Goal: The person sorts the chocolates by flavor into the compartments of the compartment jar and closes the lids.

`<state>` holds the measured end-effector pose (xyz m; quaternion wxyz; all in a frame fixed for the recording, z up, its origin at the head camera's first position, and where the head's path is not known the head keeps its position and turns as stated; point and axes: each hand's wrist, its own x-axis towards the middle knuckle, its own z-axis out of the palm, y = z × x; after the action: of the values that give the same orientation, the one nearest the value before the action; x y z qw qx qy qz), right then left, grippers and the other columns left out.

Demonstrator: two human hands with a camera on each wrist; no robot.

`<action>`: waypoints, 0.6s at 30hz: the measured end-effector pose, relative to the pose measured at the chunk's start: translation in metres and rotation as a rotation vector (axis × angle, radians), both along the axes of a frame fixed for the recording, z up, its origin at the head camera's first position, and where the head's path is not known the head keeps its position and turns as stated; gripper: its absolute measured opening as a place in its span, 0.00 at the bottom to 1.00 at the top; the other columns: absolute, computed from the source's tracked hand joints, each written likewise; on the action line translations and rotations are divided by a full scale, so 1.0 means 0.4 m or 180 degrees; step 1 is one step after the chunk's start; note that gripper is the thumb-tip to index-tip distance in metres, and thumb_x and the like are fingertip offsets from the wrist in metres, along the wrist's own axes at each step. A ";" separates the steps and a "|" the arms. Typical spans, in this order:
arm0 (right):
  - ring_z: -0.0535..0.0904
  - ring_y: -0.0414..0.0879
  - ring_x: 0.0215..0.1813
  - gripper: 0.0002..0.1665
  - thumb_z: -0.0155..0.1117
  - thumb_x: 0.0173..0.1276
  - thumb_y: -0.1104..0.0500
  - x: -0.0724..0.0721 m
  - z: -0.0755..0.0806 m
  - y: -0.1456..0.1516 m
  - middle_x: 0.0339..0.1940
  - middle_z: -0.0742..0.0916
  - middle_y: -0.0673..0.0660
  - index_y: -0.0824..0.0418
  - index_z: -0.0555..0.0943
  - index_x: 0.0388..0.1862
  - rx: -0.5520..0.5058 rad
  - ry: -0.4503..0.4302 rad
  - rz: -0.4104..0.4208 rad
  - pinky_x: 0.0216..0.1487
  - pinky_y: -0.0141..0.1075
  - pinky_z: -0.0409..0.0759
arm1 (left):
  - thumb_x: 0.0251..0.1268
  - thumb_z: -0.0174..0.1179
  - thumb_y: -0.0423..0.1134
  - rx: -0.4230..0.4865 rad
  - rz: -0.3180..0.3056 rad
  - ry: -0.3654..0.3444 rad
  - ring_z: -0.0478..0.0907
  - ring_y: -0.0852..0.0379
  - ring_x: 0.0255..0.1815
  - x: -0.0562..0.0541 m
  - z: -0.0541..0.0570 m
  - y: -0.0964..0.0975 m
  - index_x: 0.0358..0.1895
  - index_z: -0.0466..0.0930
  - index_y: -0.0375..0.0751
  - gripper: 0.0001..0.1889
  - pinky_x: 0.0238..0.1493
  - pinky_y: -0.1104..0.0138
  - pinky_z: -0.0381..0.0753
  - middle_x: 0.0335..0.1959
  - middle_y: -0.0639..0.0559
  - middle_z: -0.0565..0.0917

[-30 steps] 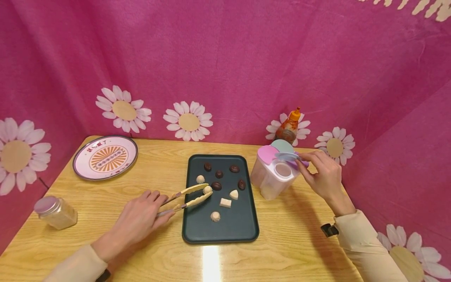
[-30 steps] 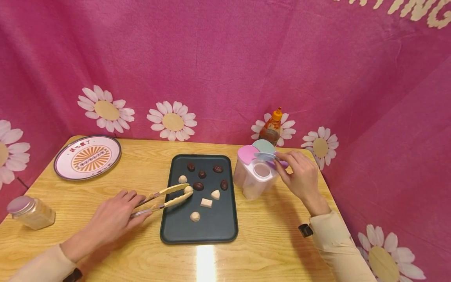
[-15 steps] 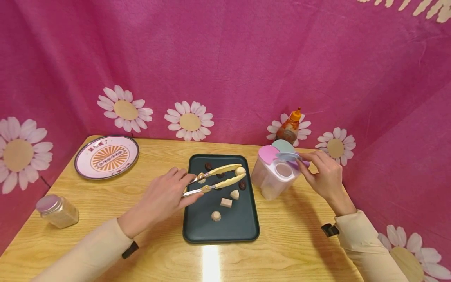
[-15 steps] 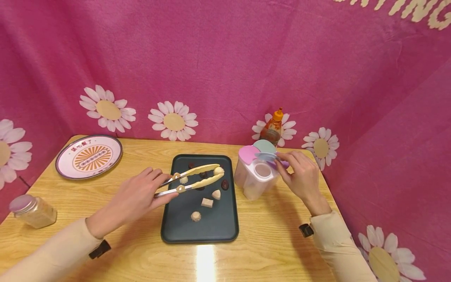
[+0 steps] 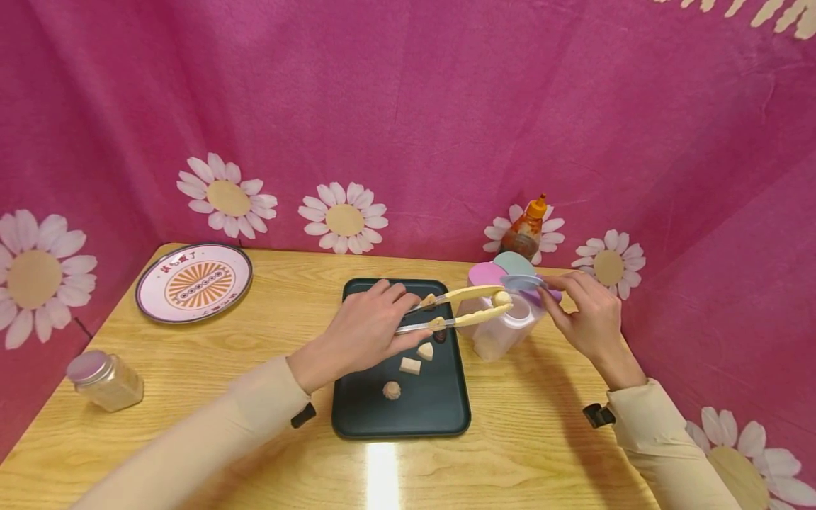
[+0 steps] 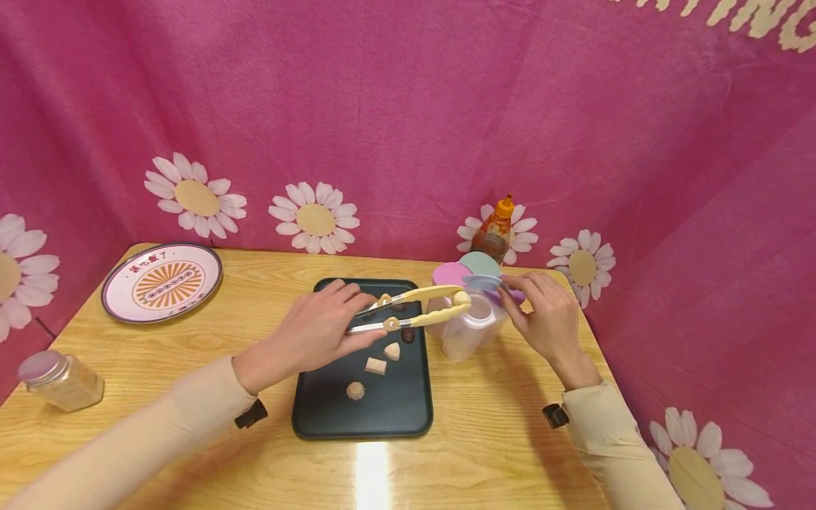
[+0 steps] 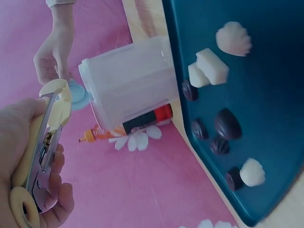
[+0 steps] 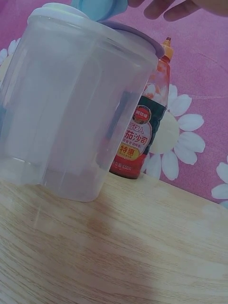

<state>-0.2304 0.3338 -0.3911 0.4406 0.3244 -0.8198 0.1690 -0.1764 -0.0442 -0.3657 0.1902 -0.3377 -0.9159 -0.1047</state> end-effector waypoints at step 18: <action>0.83 0.53 0.31 0.23 0.64 0.79 0.46 0.001 -0.003 0.004 0.32 0.90 0.61 0.66 0.89 0.42 0.0013 -0.0020 -0.0007 0.35 0.41 0.76 | 0.74 0.60 0.64 -0.0180 -0.0057 -0.0272 0.79 0.54 0.45 -0.042 -0.012 0.079 0.61 0.86 0.46 0.28 0.34 0.66 0.85 0.50 0.50 0.88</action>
<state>-0.2301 0.3353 -0.3925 0.4376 0.3239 -0.8218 0.1680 -0.1932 -0.0124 -0.3706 0.1404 -0.3463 -0.9227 -0.0947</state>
